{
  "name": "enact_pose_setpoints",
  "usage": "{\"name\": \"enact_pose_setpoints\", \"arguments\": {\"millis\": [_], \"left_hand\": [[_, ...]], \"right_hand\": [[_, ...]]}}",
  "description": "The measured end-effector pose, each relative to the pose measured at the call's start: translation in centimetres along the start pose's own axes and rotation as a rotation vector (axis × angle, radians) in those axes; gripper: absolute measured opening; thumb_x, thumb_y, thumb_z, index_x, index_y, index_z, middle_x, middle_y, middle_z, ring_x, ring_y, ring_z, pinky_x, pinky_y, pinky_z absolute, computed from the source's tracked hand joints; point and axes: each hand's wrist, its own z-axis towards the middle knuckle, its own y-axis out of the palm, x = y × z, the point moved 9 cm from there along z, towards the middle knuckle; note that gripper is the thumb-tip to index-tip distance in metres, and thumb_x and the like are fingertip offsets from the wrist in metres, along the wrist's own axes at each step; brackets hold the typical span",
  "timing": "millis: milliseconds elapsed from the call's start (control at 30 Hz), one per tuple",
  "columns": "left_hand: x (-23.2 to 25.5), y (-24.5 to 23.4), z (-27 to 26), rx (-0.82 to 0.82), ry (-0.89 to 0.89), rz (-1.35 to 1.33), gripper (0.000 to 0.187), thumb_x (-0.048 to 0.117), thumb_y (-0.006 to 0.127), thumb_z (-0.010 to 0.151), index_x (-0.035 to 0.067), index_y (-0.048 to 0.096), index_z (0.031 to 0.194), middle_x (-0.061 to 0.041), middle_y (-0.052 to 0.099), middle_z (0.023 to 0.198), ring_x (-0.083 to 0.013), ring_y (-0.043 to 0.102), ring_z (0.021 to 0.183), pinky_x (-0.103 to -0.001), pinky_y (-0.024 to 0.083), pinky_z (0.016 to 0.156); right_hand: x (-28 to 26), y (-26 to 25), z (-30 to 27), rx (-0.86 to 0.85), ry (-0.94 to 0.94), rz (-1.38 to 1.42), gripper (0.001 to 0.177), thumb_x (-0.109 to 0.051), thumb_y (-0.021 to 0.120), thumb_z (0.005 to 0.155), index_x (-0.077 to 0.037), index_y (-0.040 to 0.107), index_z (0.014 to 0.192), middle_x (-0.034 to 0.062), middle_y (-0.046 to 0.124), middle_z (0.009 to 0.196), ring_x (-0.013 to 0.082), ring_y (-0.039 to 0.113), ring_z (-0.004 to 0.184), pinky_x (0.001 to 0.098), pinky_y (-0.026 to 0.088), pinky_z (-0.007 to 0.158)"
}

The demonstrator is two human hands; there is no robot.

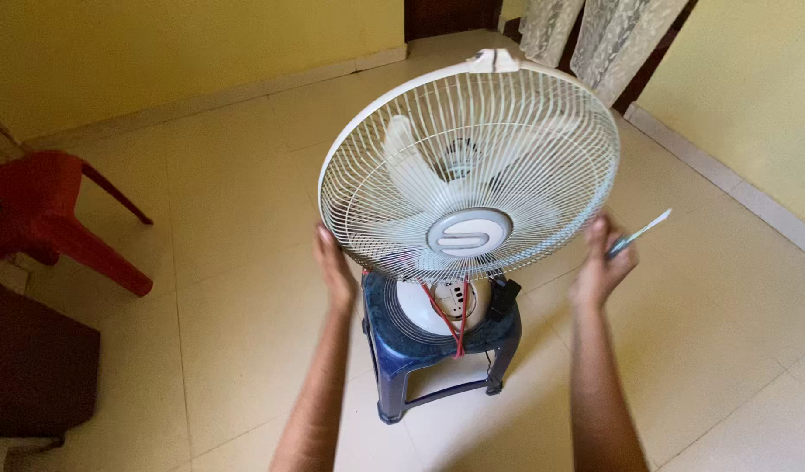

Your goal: The person assembles a white table fan by attaching the front grille to the fan head and securing it with a screwdriver. They then plug the fan into a wall socket and turn it on to verify operation.

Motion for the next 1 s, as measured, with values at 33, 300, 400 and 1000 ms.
{"name": "enact_pose_setpoints", "arguments": {"millis": [33, 300, 400, 1000], "left_hand": [[2.4, -0.1, 1.8, -0.011, 0.038, 0.143, 0.080, 0.063, 0.042, 0.107, -0.001, 0.037, 0.154, -0.013, 0.049, 0.151, -0.0237, 0.047, 0.141, -0.042, 0.035, 0.120], [7.7, 3.8, 4.5, -0.282, 0.042, -0.148, 0.055, 0.042, 0.044, 0.111, -0.002, 0.058, 0.140, -0.008, 0.068, 0.130, -0.0165, 0.062, 0.118, -0.031, 0.048, 0.103], [8.0, 4.1, 5.2, -0.319, 0.065, -0.145, 0.054, 0.042, 0.045, 0.112, -0.003, 0.060, 0.138, -0.010, 0.069, 0.127, -0.0175, 0.063, 0.115, -0.032, 0.049, 0.102], [13.9, 7.1, 10.6, -0.433, 0.205, 0.247, 0.012, 0.010, 0.043, 0.113, 0.005, 0.054, 0.113, -0.002, 0.052, 0.102, -0.0140, 0.045, 0.094, -0.029, 0.044, 0.090]], "right_hand": [[-1.6, 1.2, 1.5, -0.090, -0.053, 0.013, 0.037, -0.005, 0.070, 0.104, -0.014, 0.044, 0.081, 0.0058, 0.075, 0.111, 0.0073, 0.056, 0.082, 0.0232, 0.047, 0.075], [-2.2, 2.7, 4.1, -0.095, -0.003, -0.063, 0.041, 0.009, 0.065, 0.104, -0.011, 0.039, 0.081, 0.0170, 0.071, 0.113, 0.0058, 0.050, 0.077, 0.0216, 0.040, 0.064], [-3.1, 3.2, 3.7, -0.105, -0.011, -0.057, 0.040, 0.011, 0.064, 0.101, -0.011, 0.039, 0.079, 0.0206, 0.073, 0.118, 0.0071, 0.060, 0.090, 0.0222, 0.049, 0.075], [-6.1, 3.8, 1.1, -0.101, -0.026, -0.097, 0.041, 0.016, 0.061, 0.098, -0.011, 0.038, 0.078, 0.0252, 0.071, 0.118, 0.0185, 0.070, 0.111, 0.0306, 0.058, 0.084]]}}
